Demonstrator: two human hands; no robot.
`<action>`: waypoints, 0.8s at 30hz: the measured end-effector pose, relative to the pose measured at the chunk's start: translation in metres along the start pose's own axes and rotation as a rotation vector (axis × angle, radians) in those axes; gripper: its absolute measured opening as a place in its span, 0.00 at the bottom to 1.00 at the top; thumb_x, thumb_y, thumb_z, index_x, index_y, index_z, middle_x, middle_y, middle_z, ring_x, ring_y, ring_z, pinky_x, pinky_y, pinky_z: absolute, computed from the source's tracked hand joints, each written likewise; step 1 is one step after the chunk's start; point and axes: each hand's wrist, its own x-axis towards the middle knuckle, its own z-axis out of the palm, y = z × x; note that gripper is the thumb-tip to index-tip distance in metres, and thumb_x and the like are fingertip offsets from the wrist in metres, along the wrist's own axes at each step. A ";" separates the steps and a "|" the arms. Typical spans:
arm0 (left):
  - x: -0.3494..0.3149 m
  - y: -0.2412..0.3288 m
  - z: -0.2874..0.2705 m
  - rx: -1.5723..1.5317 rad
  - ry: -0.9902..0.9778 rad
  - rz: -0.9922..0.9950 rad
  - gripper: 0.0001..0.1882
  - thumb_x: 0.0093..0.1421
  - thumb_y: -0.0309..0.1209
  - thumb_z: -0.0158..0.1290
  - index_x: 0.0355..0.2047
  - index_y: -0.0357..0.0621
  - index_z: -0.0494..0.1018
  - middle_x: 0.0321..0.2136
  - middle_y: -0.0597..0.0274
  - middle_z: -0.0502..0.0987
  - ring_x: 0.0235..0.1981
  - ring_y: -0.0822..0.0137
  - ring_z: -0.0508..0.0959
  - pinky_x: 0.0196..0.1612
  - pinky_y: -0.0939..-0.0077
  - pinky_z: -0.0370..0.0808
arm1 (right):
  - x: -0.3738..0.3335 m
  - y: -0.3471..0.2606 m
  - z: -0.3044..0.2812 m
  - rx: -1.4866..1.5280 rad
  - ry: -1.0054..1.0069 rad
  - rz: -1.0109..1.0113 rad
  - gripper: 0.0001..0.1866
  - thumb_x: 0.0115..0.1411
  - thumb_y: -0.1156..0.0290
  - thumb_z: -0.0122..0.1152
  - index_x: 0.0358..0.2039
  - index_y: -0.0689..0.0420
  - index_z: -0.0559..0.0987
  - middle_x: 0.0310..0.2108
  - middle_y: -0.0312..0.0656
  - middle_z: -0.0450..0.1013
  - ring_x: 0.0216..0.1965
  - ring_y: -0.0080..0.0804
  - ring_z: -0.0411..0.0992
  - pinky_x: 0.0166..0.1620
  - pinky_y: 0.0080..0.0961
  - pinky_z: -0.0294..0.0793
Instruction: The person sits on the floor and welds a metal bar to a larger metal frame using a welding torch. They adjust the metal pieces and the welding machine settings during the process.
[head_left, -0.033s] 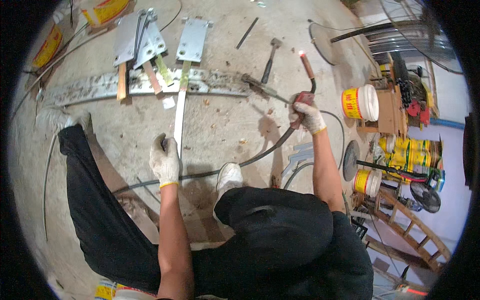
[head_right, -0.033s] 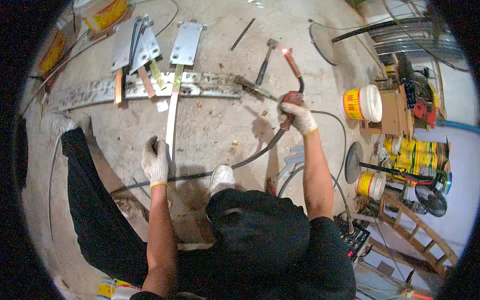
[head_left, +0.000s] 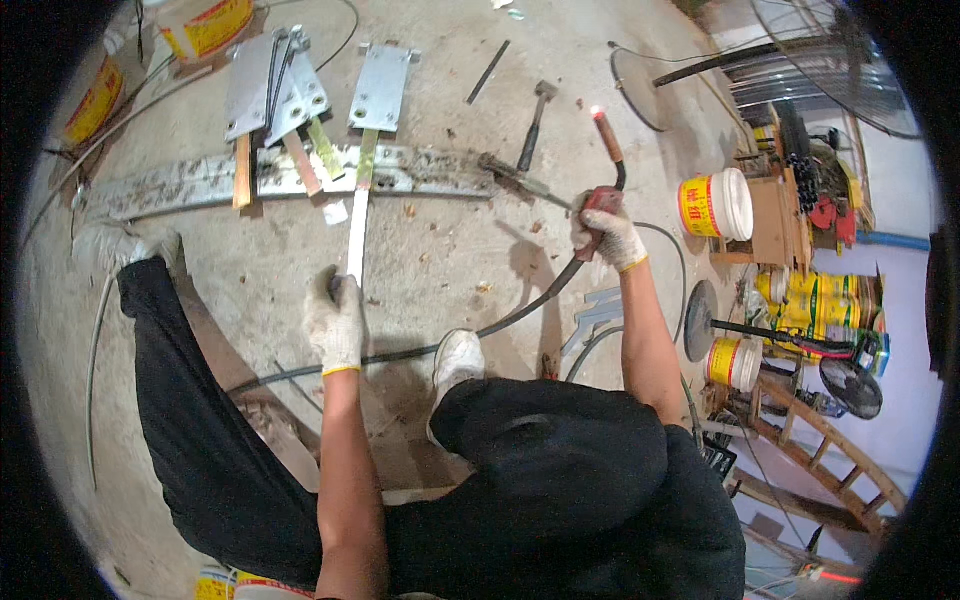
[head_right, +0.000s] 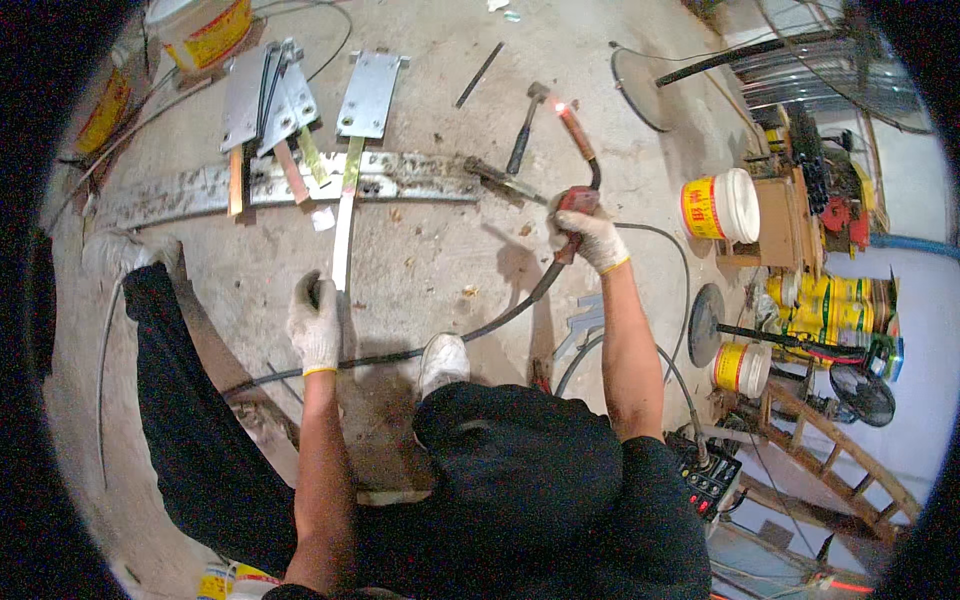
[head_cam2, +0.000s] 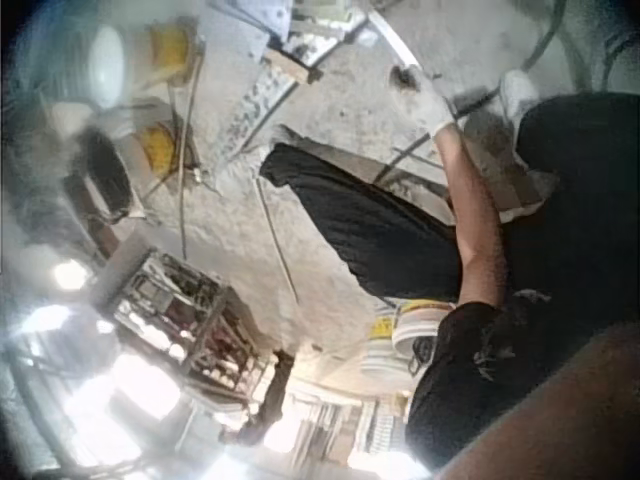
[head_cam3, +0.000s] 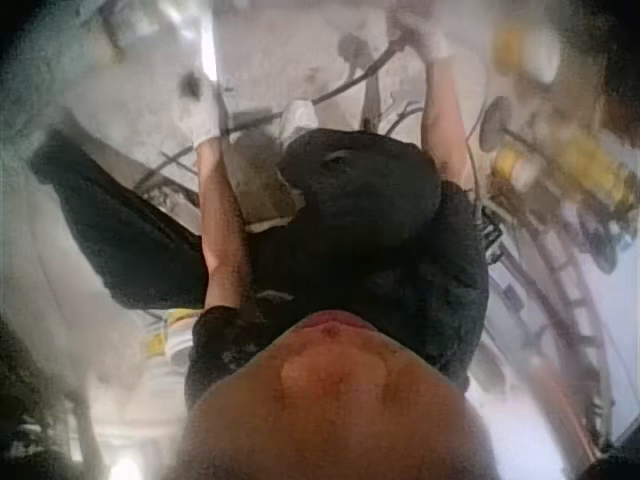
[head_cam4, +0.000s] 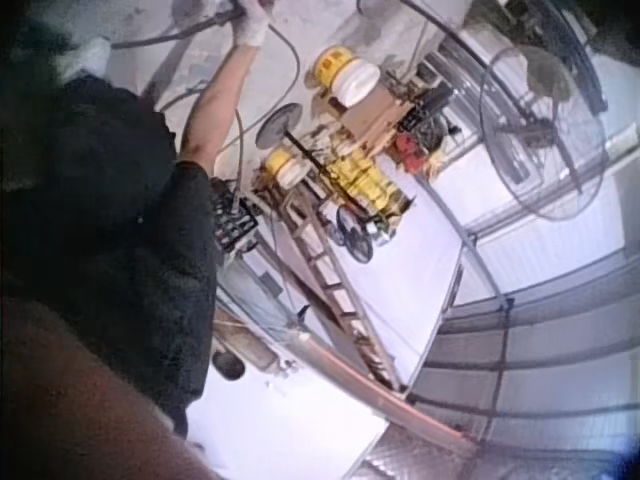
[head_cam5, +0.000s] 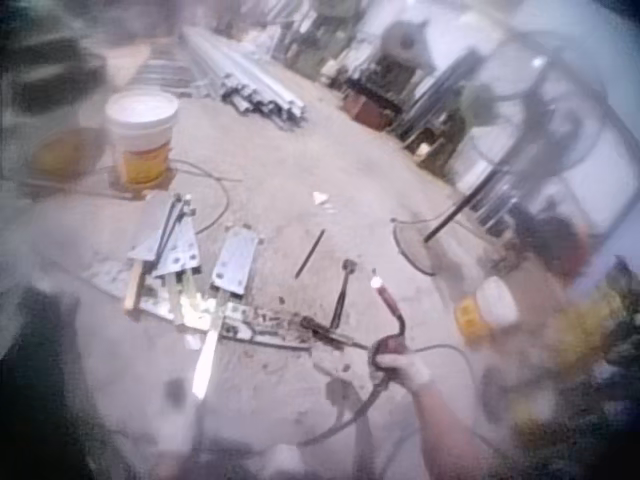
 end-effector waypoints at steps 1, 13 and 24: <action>0.003 0.004 0.007 -0.114 -0.040 0.013 0.21 0.64 0.38 0.59 0.54 0.38 0.76 0.43 0.50 0.83 0.43 0.60 0.82 0.52 0.67 0.77 | 0.001 0.000 0.007 0.006 -0.051 -0.016 0.19 0.52 0.66 0.71 0.41 0.61 0.76 0.25 0.42 0.73 0.20 0.33 0.72 0.24 0.31 0.72; -0.102 0.122 0.057 -0.435 -0.430 0.283 0.27 0.65 0.42 0.58 0.58 0.37 0.73 0.52 0.47 0.79 0.53 0.53 0.79 0.56 0.62 0.75 | -0.072 -0.017 0.104 -0.314 0.083 0.089 0.17 0.57 0.69 0.72 0.44 0.61 0.78 0.29 0.36 0.76 0.24 0.21 0.72 0.28 0.24 0.73; -0.080 0.138 0.044 -0.704 -0.293 0.009 0.27 0.69 0.55 0.49 0.42 0.40 0.77 0.31 0.57 0.79 0.33 0.61 0.78 0.42 0.64 0.74 | -0.068 0.027 0.152 -0.535 -0.330 0.136 0.24 0.70 0.62 0.59 0.61 0.60 0.71 0.47 0.36 0.76 0.44 0.23 0.72 0.47 0.24 0.74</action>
